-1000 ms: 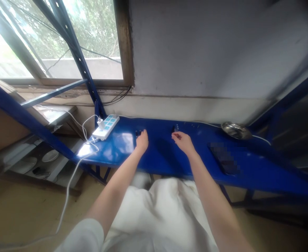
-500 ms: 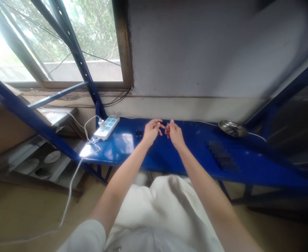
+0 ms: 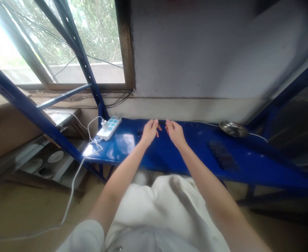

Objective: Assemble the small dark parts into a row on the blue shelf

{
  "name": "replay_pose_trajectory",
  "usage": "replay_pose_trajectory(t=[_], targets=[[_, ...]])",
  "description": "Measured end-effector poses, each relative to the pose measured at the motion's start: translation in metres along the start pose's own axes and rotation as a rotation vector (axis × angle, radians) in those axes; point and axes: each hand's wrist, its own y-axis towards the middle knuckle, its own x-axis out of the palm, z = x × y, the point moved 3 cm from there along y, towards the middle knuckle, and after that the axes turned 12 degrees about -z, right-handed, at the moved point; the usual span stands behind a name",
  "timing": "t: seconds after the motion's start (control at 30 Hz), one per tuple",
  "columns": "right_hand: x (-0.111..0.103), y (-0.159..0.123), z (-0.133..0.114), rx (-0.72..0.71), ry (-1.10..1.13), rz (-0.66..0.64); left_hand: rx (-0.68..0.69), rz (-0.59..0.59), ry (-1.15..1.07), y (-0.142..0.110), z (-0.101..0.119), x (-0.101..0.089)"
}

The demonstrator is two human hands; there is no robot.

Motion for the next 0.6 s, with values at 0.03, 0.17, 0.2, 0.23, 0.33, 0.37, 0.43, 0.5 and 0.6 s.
replay_pose_trajectory(t=[0.03, 0.17, 0.2, 0.23, 0.33, 0.37, 0.43, 0.5, 0.6], targets=[[-0.002, 0.0, -0.001, -0.005, -0.014, 0.022, -0.024, 0.006, -0.011, 0.0, -0.001, -0.001], [-0.006, 0.001, 0.001, -0.04, -0.018, -0.057, -0.079, 0.031, -0.024, 0.002, -0.007, -0.008], [-0.006, 0.001, 0.002, -0.043, -0.005, -0.089, -0.074, 0.038, -0.018, 0.002, -0.008, -0.009], [-0.006, 0.002, 0.004, -0.043, 0.006, -0.119, -0.065, 0.043, -0.012, 0.002, -0.009, -0.01], [-0.007, 0.003, 0.004, -0.03, -0.001, -0.177, -0.034, 0.045, 0.009, 0.002, -0.012, -0.011], [-0.007, 0.003, 0.003, -0.025, -0.023, -0.181, -0.028, 0.042, 0.015, 0.002, -0.013, -0.011], [-0.009, 0.002, 0.002, -0.031, -0.09, -0.158, -0.016, 0.063, 0.022, 0.002, -0.014, -0.013], [-0.012, 0.002, 0.002, -0.054, -0.166, -0.117, 0.01, 0.144, 0.023, 0.002, -0.014, -0.018], [-0.018, 0.003, 0.007, -0.064, -0.207, -0.031, 0.044, 0.266, 0.04, 0.002, -0.014, -0.027]])
